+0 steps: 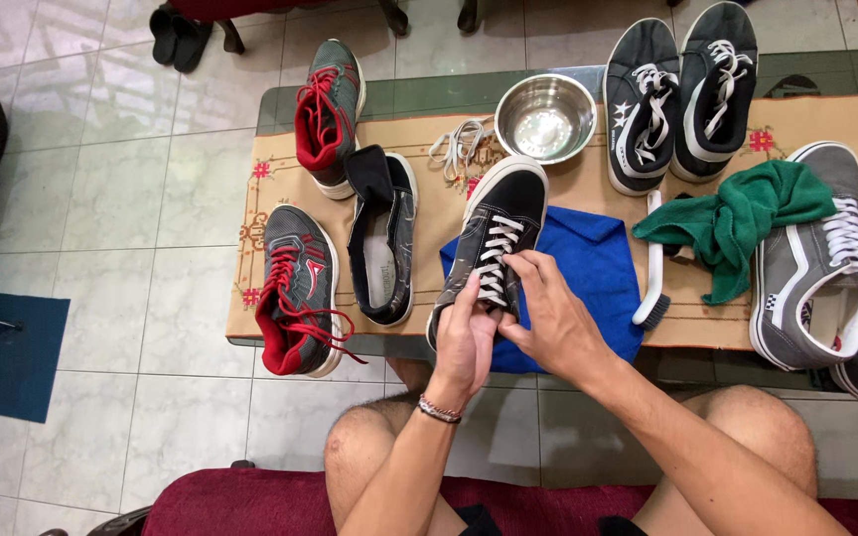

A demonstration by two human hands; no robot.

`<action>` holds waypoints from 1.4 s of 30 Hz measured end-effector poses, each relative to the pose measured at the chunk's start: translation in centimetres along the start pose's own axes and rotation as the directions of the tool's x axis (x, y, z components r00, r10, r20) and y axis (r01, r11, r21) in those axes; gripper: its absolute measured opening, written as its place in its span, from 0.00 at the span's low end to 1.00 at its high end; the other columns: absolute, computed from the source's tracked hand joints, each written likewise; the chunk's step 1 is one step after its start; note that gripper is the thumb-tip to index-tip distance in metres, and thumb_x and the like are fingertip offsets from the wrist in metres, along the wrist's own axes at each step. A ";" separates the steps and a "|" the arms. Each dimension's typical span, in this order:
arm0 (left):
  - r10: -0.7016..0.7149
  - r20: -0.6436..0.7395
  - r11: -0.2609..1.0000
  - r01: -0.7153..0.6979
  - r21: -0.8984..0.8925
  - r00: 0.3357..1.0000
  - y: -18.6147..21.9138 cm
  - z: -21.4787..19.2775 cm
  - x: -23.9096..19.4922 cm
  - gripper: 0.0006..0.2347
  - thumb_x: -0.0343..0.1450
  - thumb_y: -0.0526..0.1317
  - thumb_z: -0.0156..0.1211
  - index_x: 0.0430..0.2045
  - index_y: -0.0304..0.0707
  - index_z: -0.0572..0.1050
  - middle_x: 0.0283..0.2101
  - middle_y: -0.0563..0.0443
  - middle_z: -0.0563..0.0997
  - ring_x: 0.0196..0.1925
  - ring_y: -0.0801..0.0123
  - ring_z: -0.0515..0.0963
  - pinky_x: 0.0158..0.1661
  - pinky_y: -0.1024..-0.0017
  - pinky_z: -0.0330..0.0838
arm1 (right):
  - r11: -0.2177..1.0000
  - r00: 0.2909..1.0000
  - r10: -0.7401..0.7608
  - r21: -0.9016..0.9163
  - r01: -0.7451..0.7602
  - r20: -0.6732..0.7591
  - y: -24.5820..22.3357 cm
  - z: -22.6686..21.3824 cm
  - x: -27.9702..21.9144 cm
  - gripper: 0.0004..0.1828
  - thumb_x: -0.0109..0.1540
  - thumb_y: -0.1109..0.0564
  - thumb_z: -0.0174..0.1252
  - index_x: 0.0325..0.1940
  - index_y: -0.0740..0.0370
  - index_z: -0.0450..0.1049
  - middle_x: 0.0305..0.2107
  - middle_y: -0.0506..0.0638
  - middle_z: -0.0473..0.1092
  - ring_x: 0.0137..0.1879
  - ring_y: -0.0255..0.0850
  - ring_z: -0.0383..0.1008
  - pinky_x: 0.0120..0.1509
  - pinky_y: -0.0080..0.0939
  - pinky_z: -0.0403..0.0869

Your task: The person laces a black and white sneaker by threading white laces through the eyelets and tying a knot. The person then picks up the shoe, adjusts the laces, and places it back on the table.

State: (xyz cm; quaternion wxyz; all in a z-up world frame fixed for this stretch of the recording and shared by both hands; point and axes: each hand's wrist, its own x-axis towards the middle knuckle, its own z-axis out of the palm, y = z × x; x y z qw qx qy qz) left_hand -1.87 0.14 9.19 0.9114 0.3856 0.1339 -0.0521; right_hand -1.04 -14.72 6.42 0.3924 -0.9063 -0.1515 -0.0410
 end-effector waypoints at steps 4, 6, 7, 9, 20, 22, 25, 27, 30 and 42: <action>0.021 -0.011 0.996 -0.020 0.087 1.000 0.0 -1.8 1.1 0.12 0.82 0.37 0.67 0.51 0.19 0.83 0.44 0.40 0.86 0.39 0.62 0.88 0.37 0.59 0.89 | 0.996 0.999 -0.044 0.074 0.046 -0.024 0.0 -0.6 -0.6 0.46 0.58 0.56 0.75 0.80 0.56 0.66 0.63 0.59 0.68 0.62 0.60 0.80 0.59 0.60 0.85; 0.119 -0.101 0.979 -0.100 0.178 0.988 1.8 -0.8 1.1 0.10 0.80 0.33 0.68 0.50 0.19 0.84 0.44 0.44 0.87 0.44 0.69 0.86 0.48 0.63 0.88 | 0.952 0.996 -0.023 0.304 0.046 -0.081 0.6 -0.5 -0.6 0.39 0.63 0.53 0.78 0.76 0.60 0.73 0.58 0.58 0.72 0.62 0.53 0.81 0.60 0.48 0.85; 0.135 -0.108 0.978 -0.115 0.173 0.985 2.2 -1.0 1.5 0.10 0.80 0.33 0.68 0.50 0.19 0.84 0.44 0.44 0.87 0.44 0.69 0.86 0.48 0.63 0.88 | 0.950 0.997 -0.040 0.305 0.061 -0.073 1.3 -0.6 -0.2 0.39 0.63 0.53 0.78 0.76 0.60 0.73 0.58 0.58 0.72 0.62 0.53 0.81 0.60 0.48 0.85; 0.229 -0.167 0.969 -0.209 0.131 0.959 2.8 -1.4 1.7 0.08 0.80 0.32 0.68 0.47 0.21 0.86 0.42 0.46 0.87 0.45 0.72 0.85 0.50 0.65 0.88 | 0.936 0.996 0.073 0.348 -0.050 -0.053 2.6 -1.0 0.1 0.21 0.73 0.56 0.66 0.70 0.64 0.77 0.50 0.58 0.78 0.53 0.50 0.85 0.53 0.46 0.86; 0.560 -0.395 0.777 -0.627 -0.054 0.728 9.9 -11.1 6.6 0.09 0.82 0.35 0.63 0.53 0.28 0.81 0.50 0.42 0.86 0.50 0.61 0.87 0.56 0.59 0.86 | 0.966 0.993 0.114 0.231 -0.114 0.014 0.7 7.1 1.2 0.08 0.71 0.52 0.68 0.53 0.53 0.84 0.30 0.54 0.82 0.35 0.49 0.84 0.39 0.50 0.81; 0.557 -0.392 0.791 -0.611 -0.020 0.733 11.5 -9.6 5.4 0.10 0.82 0.37 0.64 0.52 0.27 0.83 0.49 0.41 0.87 0.49 0.62 0.86 0.56 0.59 0.86 | 0.961 0.988 0.153 0.231 -0.152 0.014 -1.7 8.6 3.0 0.11 0.72 0.49 0.68 0.55 0.54 0.82 0.30 0.57 0.81 0.35 0.52 0.83 0.39 0.55 0.79; 0.476 -0.460 0.846 -0.533 0.006 0.750 14.2 -5.3 2.3 0.12 0.80 0.42 0.70 0.41 0.27 0.83 0.39 0.43 0.85 0.41 0.67 0.84 0.48 0.64 0.86 | 0.924 0.926 0.339 0.126 -0.361 0.166 -5.4 10.1 7.4 0.29 0.70 0.33 0.68 0.55 0.59 0.71 0.38 0.63 0.84 0.53 0.71 0.84 0.59 0.73 0.77; 0.460 -0.495 0.854 -0.520 0.018 0.737 15.1 -4.3 1.7 0.12 0.80 0.42 0.71 0.37 0.28 0.83 0.36 0.46 0.84 0.39 0.70 0.83 0.46 0.68 0.85 | 0.885 0.837 0.462 -0.084 -0.459 0.294 -6.6 11.4 10.7 0.34 0.64 0.27 0.67 0.53 0.60 0.78 0.48 0.68 0.84 0.62 0.70 0.84 0.67 0.69 0.79; 0.480 -0.518 0.845 -0.532 0.056 0.708 15.4 -4.8 2.2 0.10 0.80 0.43 0.70 0.37 0.33 0.84 0.35 0.53 0.83 0.38 0.76 0.83 0.44 0.76 0.84 | 0.886 0.845 0.459 -0.078 -0.456 0.275 -2.3 17.2 13.9 0.26 0.63 0.38 0.62 0.39 0.66 0.85 0.34 0.69 0.83 0.51 0.71 0.87 0.56 0.71 0.82; 0.297 -0.387 0.937 -0.345 -0.059 0.873 14.8 -4.4 3.5 0.11 0.80 0.41 0.68 0.42 0.28 0.84 0.37 0.49 0.83 0.39 0.69 0.85 0.42 0.71 0.86 | 0.559 0.756 0.651 0.629 -0.540 0.071 -8.4 3.9 -1.9 0.15 0.73 0.58 0.51 0.59 0.69 0.75 0.25 0.75 0.81 0.24 0.54 0.86 0.35 0.50 0.86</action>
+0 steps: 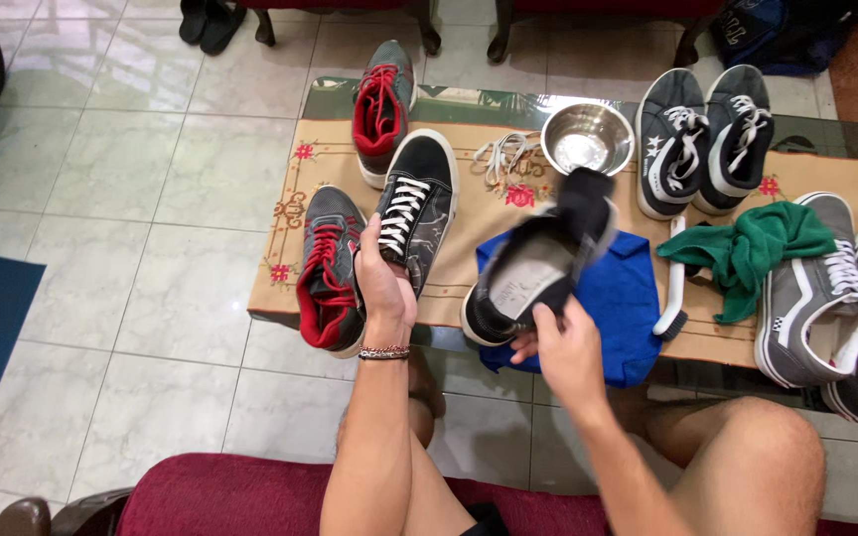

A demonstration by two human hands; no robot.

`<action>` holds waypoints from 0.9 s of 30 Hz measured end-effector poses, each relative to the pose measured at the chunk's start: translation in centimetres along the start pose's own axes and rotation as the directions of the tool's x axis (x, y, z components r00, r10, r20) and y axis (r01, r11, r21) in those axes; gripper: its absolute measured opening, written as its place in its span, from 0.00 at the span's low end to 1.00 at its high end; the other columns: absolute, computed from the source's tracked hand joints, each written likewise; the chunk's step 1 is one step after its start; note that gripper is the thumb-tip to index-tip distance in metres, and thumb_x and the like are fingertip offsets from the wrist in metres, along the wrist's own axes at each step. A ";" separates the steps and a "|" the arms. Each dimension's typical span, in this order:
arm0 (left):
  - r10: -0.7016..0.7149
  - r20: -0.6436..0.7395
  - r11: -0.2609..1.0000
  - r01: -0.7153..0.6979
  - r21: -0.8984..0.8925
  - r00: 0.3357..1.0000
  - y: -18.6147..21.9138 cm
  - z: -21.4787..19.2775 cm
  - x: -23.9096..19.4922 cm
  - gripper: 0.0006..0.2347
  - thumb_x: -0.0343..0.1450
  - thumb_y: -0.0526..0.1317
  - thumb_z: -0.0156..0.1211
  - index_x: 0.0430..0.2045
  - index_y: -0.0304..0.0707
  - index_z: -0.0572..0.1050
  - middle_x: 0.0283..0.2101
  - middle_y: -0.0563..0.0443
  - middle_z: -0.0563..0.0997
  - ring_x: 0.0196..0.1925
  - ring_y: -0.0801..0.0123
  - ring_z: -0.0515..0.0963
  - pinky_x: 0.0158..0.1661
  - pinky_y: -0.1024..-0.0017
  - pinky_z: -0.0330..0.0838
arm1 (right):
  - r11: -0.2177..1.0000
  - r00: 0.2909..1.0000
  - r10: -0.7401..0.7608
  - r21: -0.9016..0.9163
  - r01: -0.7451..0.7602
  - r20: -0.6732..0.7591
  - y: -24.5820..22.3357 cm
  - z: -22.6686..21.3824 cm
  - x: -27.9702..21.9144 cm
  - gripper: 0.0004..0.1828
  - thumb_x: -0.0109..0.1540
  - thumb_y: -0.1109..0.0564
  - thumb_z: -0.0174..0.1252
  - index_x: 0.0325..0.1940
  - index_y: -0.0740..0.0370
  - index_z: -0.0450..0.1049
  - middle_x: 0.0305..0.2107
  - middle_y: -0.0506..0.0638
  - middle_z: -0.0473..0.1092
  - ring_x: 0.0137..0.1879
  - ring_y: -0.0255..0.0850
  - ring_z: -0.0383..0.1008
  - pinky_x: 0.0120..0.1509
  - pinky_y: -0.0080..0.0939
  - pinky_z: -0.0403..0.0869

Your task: The person laces a black and white sneaker by threading white laces through the eyelets and tying a knot. The person then picks up the shoe, adjusts the laces, and places it back on the table.

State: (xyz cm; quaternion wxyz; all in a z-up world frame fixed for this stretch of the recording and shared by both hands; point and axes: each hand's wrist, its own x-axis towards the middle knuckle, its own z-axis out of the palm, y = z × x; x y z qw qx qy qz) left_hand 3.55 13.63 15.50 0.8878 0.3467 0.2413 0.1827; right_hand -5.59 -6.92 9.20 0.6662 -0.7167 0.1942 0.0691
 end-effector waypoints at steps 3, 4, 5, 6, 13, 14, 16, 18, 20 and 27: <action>-0.087 0.053 0.984 0.094 -0.151 0.995 -0.6 1.4 -0.7 0.04 0.80 0.34 0.63 0.43 0.33 0.83 0.37 0.58 0.80 0.38 0.81 0.81 0.41 0.91 0.79 | 0.905 0.981 -0.033 0.412 0.110 -0.189 3.3 2.4 -1.3 0.14 0.76 0.62 0.50 0.62 0.75 0.67 0.41 0.81 0.80 0.37 0.61 0.88 0.45 0.56 0.91; -0.091 0.055 0.984 0.098 -0.148 0.994 -2.1 0.7 0.6 0.04 0.80 0.34 0.63 0.43 0.33 0.83 0.37 0.58 0.80 0.38 0.81 0.81 0.41 0.91 0.79 | 0.904 0.981 -0.031 0.413 0.110 -0.193 4.2 3.5 -0.4 0.14 0.76 0.62 0.50 0.62 0.75 0.67 0.41 0.81 0.80 0.37 0.61 0.88 0.45 0.56 0.91; -0.160 0.047 0.971 0.166 -0.173 0.986 -3.6 -0.1 1.8 0.06 0.79 0.39 0.65 0.43 0.36 0.83 0.36 0.56 0.82 0.37 0.75 0.84 0.41 0.81 0.83 | 0.840 0.976 -0.006 0.528 0.122 -0.217 5.0 4.6 0.4 0.15 0.75 0.64 0.53 0.64 0.77 0.67 0.44 0.84 0.79 0.43 0.64 0.88 0.51 0.60 0.91; -0.226 0.047 0.952 0.231 -0.203 0.973 -5.0 -0.6 3.1 0.08 0.77 0.43 0.66 0.43 0.39 0.83 0.35 0.54 0.84 0.37 0.69 0.86 0.41 0.72 0.86 | 0.761 0.971 0.014 0.632 0.144 -0.239 5.7 5.7 1.5 0.17 0.75 0.65 0.55 0.66 0.79 0.68 0.47 0.87 0.78 0.48 0.68 0.88 0.56 0.65 0.91; -0.406 0.116 0.880 0.422 -0.218 0.906 -6.0 -0.7 4.3 0.03 0.78 0.45 0.61 0.34 0.57 0.77 0.25 0.83 0.71 0.25 0.99 0.74 0.33 0.94 0.75 | 0.726 0.986 0.079 0.670 -0.156 0.144 5.7 6.6 5.9 0.24 0.79 0.51 0.57 0.73 0.69 0.65 0.73 0.80 0.66 0.74 0.66 0.77 0.80 0.64 0.76; -0.410 0.079 0.894 0.418 -0.162 0.909 -6.4 -1.2 4.4 0.03 0.77 0.44 0.60 0.33 0.58 0.76 0.24 0.82 0.70 0.23 0.97 0.72 0.30 0.91 0.74 | 0.843 0.981 -0.023 0.532 -0.084 0.191 6.2 5.5 5.5 0.21 0.78 0.54 0.58 0.71 0.68 0.71 0.62 0.76 0.75 0.60 0.58 0.83 0.66 0.57 0.83; -0.413 0.037 0.904 0.415 -0.104 0.910 -8.8 -4.0 6.2 0.03 0.76 0.42 0.60 0.32 0.58 0.75 0.22 0.82 0.69 0.21 0.95 0.71 0.27 0.89 0.72 | 0.925 0.961 -0.108 0.380 0.002 0.256 4.5 2.4 3.9 0.19 0.77 0.56 0.59 0.70 0.67 0.76 0.52 0.72 0.83 0.46 0.49 0.90 0.53 0.49 0.90; -0.251 -0.239 0.953 0.283 0.108 0.938 -12.8 -8.3 9.5 0.15 0.68 0.43 0.76 0.46 0.44 0.81 0.38 0.52 0.82 0.40 0.62 0.84 0.41 0.64 0.77 | 0.880 0.904 -0.387 -0.221 0.421 0.180 -0.3 -1.7 1.6 0.06 0.72 0.53 0.66 0.48 0.46 0.89 0.34 0.48 0.88 0.36 0.36 0.90 0.41 0.38 0.88; -0.069 -0.177 0.937 0.125 0.327 0.982 -11.8 -6.8 5.2 0.17 0.73 0.43 0.72 0.52 0.37 0.78 0.49 0.43 0.81 0.52 0.61 0.79 0.55 0.58 0.72 | 0.672 0.791 -0.579 -0.435 0.599 0.195 -1.1 -5.7 4.3 0.05 0.72 0.51 0.66 0.49 0.44 0.87 0.38 0.44 0.85 0.44 0.39 0.87 0.53 0.43 0.81; 0.250 0.811 0.028 -0.841 0.540 0.529 -10.7 -0.2 -7.1 0.17 0.74 0.35 0.63 0.59 0.37 0.82 0.73 0.31 0.74 0.79 0.33 0.72 0.79 0.39 0.60 | 0.462 0.998 0.024 -0.886 0.041 0.059 2.1 -15.1 9.4 0.33 0.68 0.19 0.61 0.52 0.47 0.86 0.47 0.56 0.87 0.63 0.64 0.86 0.70 0.67 0.78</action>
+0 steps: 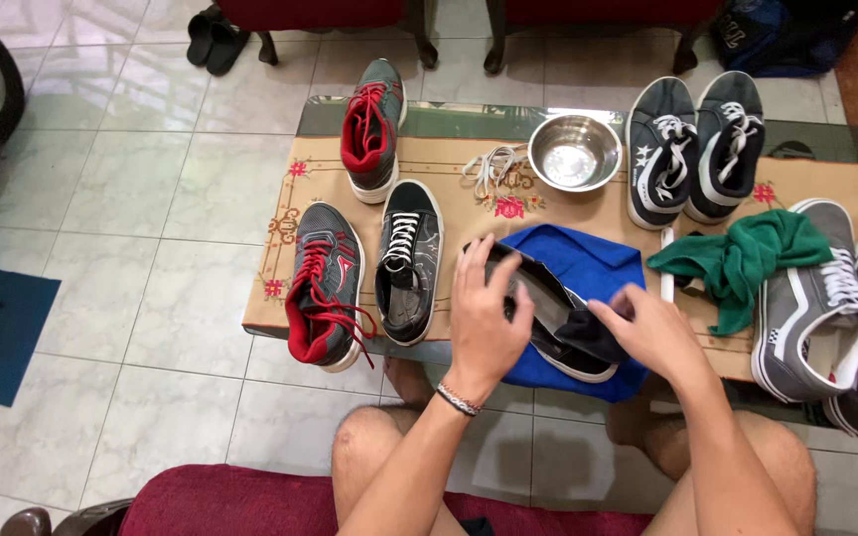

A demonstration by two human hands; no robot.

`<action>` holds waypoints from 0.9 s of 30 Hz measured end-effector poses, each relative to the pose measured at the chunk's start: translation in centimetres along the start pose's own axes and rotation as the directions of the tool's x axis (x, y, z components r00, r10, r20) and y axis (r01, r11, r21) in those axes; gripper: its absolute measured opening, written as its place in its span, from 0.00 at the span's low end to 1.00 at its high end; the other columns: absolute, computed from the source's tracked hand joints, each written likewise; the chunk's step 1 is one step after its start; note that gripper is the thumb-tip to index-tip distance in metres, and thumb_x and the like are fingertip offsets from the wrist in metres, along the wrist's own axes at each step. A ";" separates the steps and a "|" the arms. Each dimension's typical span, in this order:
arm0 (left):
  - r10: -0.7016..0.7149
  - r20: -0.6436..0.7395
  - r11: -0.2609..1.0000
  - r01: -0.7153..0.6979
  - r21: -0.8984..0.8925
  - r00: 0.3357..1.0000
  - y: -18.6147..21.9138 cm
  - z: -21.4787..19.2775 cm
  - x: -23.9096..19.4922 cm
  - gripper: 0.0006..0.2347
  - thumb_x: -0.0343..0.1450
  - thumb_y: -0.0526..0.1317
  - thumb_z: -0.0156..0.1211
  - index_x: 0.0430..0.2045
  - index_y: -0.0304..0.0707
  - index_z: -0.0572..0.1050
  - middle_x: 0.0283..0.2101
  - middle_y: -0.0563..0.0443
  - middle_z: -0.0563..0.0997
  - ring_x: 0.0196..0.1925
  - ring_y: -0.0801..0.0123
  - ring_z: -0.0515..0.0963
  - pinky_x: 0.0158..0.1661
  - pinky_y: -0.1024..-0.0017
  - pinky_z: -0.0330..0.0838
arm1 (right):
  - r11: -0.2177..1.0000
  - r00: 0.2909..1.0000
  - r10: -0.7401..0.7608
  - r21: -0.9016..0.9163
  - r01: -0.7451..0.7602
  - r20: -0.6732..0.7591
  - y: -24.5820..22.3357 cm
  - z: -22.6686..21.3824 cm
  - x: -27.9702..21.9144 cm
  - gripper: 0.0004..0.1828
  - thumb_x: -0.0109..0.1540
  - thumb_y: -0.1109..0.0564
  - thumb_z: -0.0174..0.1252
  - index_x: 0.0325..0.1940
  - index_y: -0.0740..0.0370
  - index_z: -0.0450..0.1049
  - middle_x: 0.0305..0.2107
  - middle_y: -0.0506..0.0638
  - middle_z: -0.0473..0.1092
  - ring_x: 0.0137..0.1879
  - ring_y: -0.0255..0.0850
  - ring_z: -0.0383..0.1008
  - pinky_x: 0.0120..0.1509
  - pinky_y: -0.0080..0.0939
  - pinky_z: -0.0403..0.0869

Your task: The person laces a black and white sneaker by threading white laces through the eyelets and tying a knot. The person then picks up the shoe, adjusts the laces, and places it back on the table.

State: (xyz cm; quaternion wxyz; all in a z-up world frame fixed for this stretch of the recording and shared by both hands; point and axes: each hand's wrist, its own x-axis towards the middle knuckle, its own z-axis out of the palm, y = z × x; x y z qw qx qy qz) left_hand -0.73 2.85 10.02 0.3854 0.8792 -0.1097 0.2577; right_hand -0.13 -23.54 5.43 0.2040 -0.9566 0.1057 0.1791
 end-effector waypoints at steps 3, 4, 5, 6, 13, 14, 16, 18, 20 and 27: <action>-0.188 0.194 0.957 0.135 0.256 0.963 -3.8 2.4 -1.3 0.15 0.71 0.48 0.72 0.42 0.34 0.88 0.66 0.33 0.74 0.73 0.36 0.72 0.64 0.43 0.76 | 0.989 0.987 0.006 0.147 -0.030 0.163 -3.3 -4.2 -3.6 0.31 0.70 0.31 0.63 0.44 0.64 0.85 0.38 0.73 0.85 0.54 0.72 0.86 0.61 0.63 0.77; -0.188 0.192 0.957 0.136 0.255 0.963 -3.7 2.0 -0.8 0.15 0.71 0.48 0.72 0.42 0.34 0.88 0.66 0.33 0.74 0.73 0.36 0.72 0.64 0.43 0.76 | 0.989 0.987 0.005 0.146 -0.029 0.162 -2.2 -3.3 -2.4 0.31 0.70 0.31 0.63 0.44 0.64 0.85 0.38 0.73 0.85 0.54 0.72 0.86 0.61 0.63 0.77; -0.206 0.212 0.954 0.148 0.260 0.955 -3.7 1.7 -0.4 0.14 0.73 0.50 0.70 0.36 0.37 0.89 0.62 0.38 0.75 0.65 0.38 0.76 0.61 0.46 0.78 | 0.972 0.982 -0.043 0.234 -0.001 0.186 -1.2 -2.3 -1.3 0.26 0.70 0.36 0.63 0.38 0.63 0.82 0.29 0.69 0.83 0.43 0.64 0.86 0.52 0.59 0.78; -0.224 0.231 0.951 0.161 0.265 0.947 -3.7 1.4 -0.1 0.15 0.75 0.52 0.67 0.30 0.41 0.90 0.57 0.43 0.76 0.57 0.40 0.79 0.58 0.50 0.80 | 0.947 0.974 -0.094 0.321 0.024 0.204 -0.1 -1.3 -0.1 0.24 0.71 0.41 0.64 0.33 0.63 0.78 0.19 0.66 0.81 0.31 0.56 0.86 0.44 0.55 0.79; -0.639 0.518 0.769 0.480 0.422 0.568 -6.9 4.0 -0.1 0.27 0.73 0.73 0.54 0.36 0.54 0.86 0.38 0.37 0.90 0.51 0.32 0.91 0.49 0.44 0.83 | 0.522 0.948 -0.261 0.853 -0.019 0.181 -0.5 2.1 0.0 0.11 0.71 0.59 0.62 0.42 0.63 0.66 0.22 0.64 0.81 0.21 0.43 0.80 0.22 0.39 0.77; -0.552 0.539 0.832 0.459 0.311 0.636 -6.8 4.2 0.1 0.18 0.73 0.61 0.56 0.36 0.50 0.84 0.37 0.33 0.89 0.49 0.28 0.90 0.48 0.40 0.82 | 0.461 0.944 -0.305 0.887 0.030 0.127 -0.2 3.0 0.6 0.14 0.70 0.62 0.63 0.52 0.61 0.63 0.22 0.66 0.80 0.20 0.44 0.80 0.19 0.38 0.77; -0.460 0.552 0.883 0.427 0.197 0.696 -6.6 4.5 0.5 0.09 0.73 0.48 0.59 0.37 0.46 0.81 0.37 0.30 0.88 0.47 0.25 0.89 0.47 0.37 0.81 | 0.394 0.938 -0.339 0.916 0.071 0.073 -0.6 4.0 1.0 0.22 0.69 0.65 0.63 0.61 0.59 0.60 0.22 0.67 0.80 0.19 0.44 0.81 0.17 0.38 0.77; -0.222 0.516 0.963 0.267 -0.014 0.827 -6.2 4.7 1.0 0.09 0.76 0.38 0.55 0.49 0.48 0.77 0.44 0.32 0.86 0.52 0.30 0.88 0.50 0.38 0.81 | 0.356 0.915 -0.401 0.913 0.201 -0.045 -1.7 3.9 1.2 0.18 0.71 0.65 0.58 0.63 0.60 0.64 0.19 0.66 0.79 0.17 0.44 0.80 0.18 0.37 0.77; -0.167 0.514 0.976 0.215 -0.036 0.842 -5.2 4.0 1.7 0.12 0.77 0.37 0.54 0.55 0.48 0.76 0.47 0.35 0.83 0.54 0.31 0.86 0.50 0.40 0.82 | 0.306 0.917 -0.397 0.935 0.179 -0.045 -3.6 2.9 0.3 0.14 0.73 0.61 0.57 0.63 0.64 0.70 0.29 0.67 0.81 0.26 0.45 0.84 0.27 0.39 0.82; 0.125 0.534 0.987 -0.161 0.021 0.836 -2.6 2.4 2.9 0.21 0.63 0.39 0.67 0.51 0.39 0.82 0.82 0.38 0.64 0.81 0.34 0.64 0.71 0.39 0.66 | 0.538 0.925 -0.373 0.794 0.283 -0.076 -4.9 0.2 2.3 0.19 0.70 0.65 0.52 0.63 0.62 0.79 0.26 0.60 0.82 0.14 0.39 0.73 0.17 0.34 0.73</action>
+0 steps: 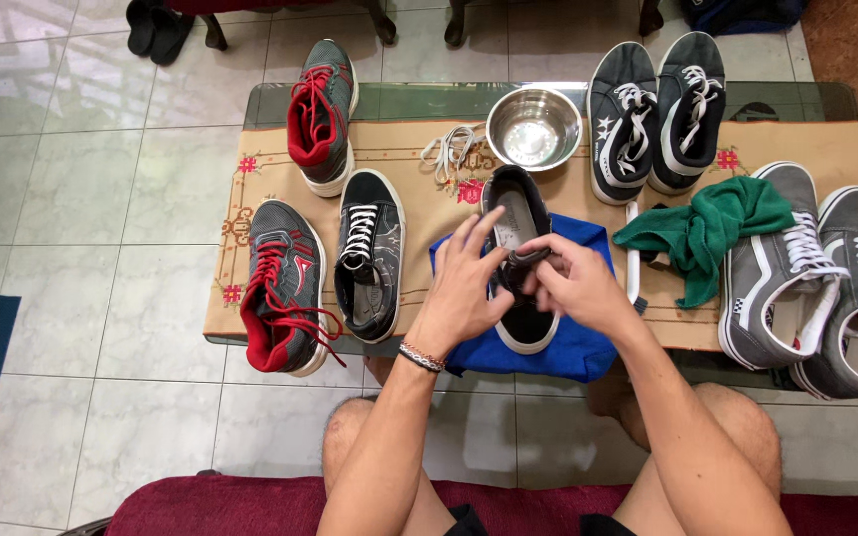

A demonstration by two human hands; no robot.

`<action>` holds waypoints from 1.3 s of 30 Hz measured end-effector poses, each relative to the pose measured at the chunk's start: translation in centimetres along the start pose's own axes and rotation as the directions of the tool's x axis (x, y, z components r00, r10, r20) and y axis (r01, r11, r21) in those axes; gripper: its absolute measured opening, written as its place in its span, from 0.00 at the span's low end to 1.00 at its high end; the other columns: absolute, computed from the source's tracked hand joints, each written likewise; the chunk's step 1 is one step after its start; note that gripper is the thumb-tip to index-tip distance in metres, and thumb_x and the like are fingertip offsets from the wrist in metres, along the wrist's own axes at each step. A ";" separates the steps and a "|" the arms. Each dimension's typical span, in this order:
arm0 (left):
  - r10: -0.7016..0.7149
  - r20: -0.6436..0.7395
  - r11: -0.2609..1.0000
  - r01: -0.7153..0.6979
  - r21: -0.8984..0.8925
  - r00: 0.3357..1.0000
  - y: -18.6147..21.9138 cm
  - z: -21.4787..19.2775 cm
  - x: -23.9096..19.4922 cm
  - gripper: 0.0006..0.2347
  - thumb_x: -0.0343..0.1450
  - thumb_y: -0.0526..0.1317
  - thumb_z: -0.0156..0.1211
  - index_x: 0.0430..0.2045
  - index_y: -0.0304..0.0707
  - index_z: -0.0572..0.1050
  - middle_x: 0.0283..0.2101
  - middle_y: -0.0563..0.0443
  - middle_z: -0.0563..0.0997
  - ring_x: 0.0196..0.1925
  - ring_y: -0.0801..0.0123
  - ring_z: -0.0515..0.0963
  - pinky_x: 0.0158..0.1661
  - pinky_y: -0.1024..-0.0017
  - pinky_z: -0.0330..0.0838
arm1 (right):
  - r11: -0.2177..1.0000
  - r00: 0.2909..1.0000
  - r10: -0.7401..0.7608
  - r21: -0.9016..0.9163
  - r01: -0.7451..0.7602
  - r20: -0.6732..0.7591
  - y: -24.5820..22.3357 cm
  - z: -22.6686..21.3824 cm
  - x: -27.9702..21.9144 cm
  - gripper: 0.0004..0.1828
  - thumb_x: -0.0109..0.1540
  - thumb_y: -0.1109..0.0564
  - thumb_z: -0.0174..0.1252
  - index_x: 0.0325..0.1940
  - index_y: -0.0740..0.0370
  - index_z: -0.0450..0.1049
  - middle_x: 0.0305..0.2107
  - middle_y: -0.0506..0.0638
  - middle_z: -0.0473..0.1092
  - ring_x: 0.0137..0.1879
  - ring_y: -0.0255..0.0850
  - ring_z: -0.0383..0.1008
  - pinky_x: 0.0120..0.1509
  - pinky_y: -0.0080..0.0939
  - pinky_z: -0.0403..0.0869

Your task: The person laces a black and white sneaker by threading white laces through the eyelets and tying a knot. The person then picks up the shoe, adjusts the laces, and places it back on the table.

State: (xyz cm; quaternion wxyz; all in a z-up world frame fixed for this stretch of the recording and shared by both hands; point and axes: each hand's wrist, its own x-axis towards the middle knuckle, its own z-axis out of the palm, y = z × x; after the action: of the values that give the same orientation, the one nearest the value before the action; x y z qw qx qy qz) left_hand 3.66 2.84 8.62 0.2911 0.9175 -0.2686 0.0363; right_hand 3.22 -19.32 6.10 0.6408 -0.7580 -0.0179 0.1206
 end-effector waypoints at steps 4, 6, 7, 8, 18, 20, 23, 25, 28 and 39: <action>-0.030 0.059 0.999 0.029 0.016 0.998 -1.5 0.9 1.0 0.19 0.67 0.44 0.72 0.51 0.40 0.80 0.81 0.46 0.69 0.85 0.38 0.60 0.75 0.28 0.57 | 0.829 0.977 -0.193 -0.548 0.112 -0.093 1.2 -2.0 1.5 0.14 0.69 0.54 0.66 0.58 0.42 0.86 0.20 0.47 0.80 0.26 0.45 0.81 0.34 0.47 0.77; -0.042 0.041 0.999 0.042 0.004 0.998 -2.9 1.7 1.6 0.13 0.74 0.45 0.70 0.49 0.46 0.77 0.70 0.54 0.78 0.84 0.51 0.63 0.76 0.29 0.54 | 0.662 0.906 -0.411 -0.717 0.217 -0.105 2.4 -2.6 2.2 0.11 0.69 0.50 0.72 0.57 0.41 0.87 0.41 0.51 0.74 0.48 0.54 0.80 0.48 0.56 0.79; -0.042 0.041 0.999 0.042 0.003 0.998 -3.9 3.1 1.7 0.13 0.74 0.45 0.70 0.49 0.46 0.77 0.70 0.54 0.78 0.84 0.51 0.63 0.76 0.29 0.54 | 0.662 0.906 -0.410 -0.718 0.216 -0.106 2.4 -2.6 2.4 0.11 0.69 0.50 0.72 0.57 0.41 0.87 0.41 0.51 0.74 0.48 0.54 0.80 0.48 0.56 0.79; -0.052 0.014 0.998 0.052 0.024 0.999 -5.0 4.3 1.9 0.13 0.72 0.47 0.72 0.46 0.50 0.76 0.61 0.57 0.78 0.77 0.54 0.68 0.73 0.34 0.58 | 0.628 0.891 -0.445 -0.742 0.234 -0.096 2.3 -2.6 2.7 0.11 0.69 0.49 0.72 0.55 0.39 0.86 0.54 0.47 0.71 0.58 0.53 0.73 0.58 0.57 0.76; -0.270 0.116 0.941 0.287 -0.181 0.956 -6.0 5.2 2.8 0.11 0.75 0.48 0.70 0.36 0.52 0.71 0.33 0.51 0.77 0.45 0.46 0.87 0.45 0.42 0.80 | 0.640 0.969 -0.239 -0.761 0.102 -0.071 5.1 -3.1 3.5 0.14 0.72 0.44 0.66 0.60 0.46 0.78 0.66 0.53 0.75 0.66 0.63 0.81 0.65 0.65 0.82; -0.289 0.071 0.931 0.297 -0.209 0.955 -5.9 5.8 3.2 0.09 0.76 0.49 0.68 0.35 0.54 0.72 0.32 0.51 0.77 0.44 0.47 0.87 0.43 0.44 0.81 | 0.654 0.968 -0.244 -0.748 0.115 -0.065 5.8 -3.2 3.8 0.15 0.72 0.45 0.65 0.61 0.48 0.79 0.61 0.56 0.78 0.64 0.63 0.82 0.63 0.64 0.82; -0.301 -0.011 0.921 0.288 -0.262 0.953 -4.3 4.9 3.7 0.08 0.77 0.50 0.66 0.37 0.54 0.75 0.36 0.50 0.80 0.45 0.43 0.88 0.45 0.42 0.82 | 0.737 0.964 -0.243 -0.666 0.113 -0.106 4.4 -2.8 3.8 0.14 0.72 0.47 0.66 0.61 0.50 0.80 0.53 0.59 0.81 0.62 0.63 0.83 0.63 0.63 0.81; -0.302 -0.040 0.918 0.279 -0.283 0.952 -3.6 4.2 3.4 0.08 0.78 0.50 0.65 0.39 0.53 0.76 0.40 0.48 0.82 0.47 0.38 0.88 0.47 0.39 0.83 | 0.805 0.963 -0.223 -0.586 0.095 -0.149 4.0 -2.4 3.6 0.12 0.72 0.49 0.67 0.59 0.49 0.81 0.50 0.59 0.81 0.62 0.63 0.82 0.64 0.63 0.80; -0.281 -0.065 0.938 0.260 -0.231 0.957 -4.0 4.0 3.4 0.08 0.81 0.51 0.61 0.46 0.53 0.75 0.44 0.46 0.81 0.51 0.38 0.87 0.48 0.38 0.84 | 0.877 0.967 -0.157 -0.478 0.043 -0.200 4.4 -2.4 3.8 0.10 0.70 0.49 0.68 0.56 0.45 0.82 0.47 0.52 0.82 0.59 0.54 0.84 0.64 0.57 0.80; -0.194 -0.154 0.949 0.145 -0.281 0.969 -3.2 5.0 3.0 0.28 0.73 0.29 0.65 0.73 0.37 0.71 0.56 0.31 0.85 0.59 0.31 0.87 0.55 0.40 0.85 | 0.783 0.909 -0.387 -0.577 0.234 -0.157 3.2 -1.0 2.9 0.07 0.68 0.58 0.71 0.45 0.57 0.78 0.28 0.55 0.71 0.39 0.56 0.80 0.45 0.55 0.77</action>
State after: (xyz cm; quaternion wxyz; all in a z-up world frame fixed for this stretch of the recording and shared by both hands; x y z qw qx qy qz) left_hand 7.44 0.83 3.46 0.4373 0.8825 -0.1636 0.0571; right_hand 5.79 -20.37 2.67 0.4054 -0.9040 -0.0907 -0.1008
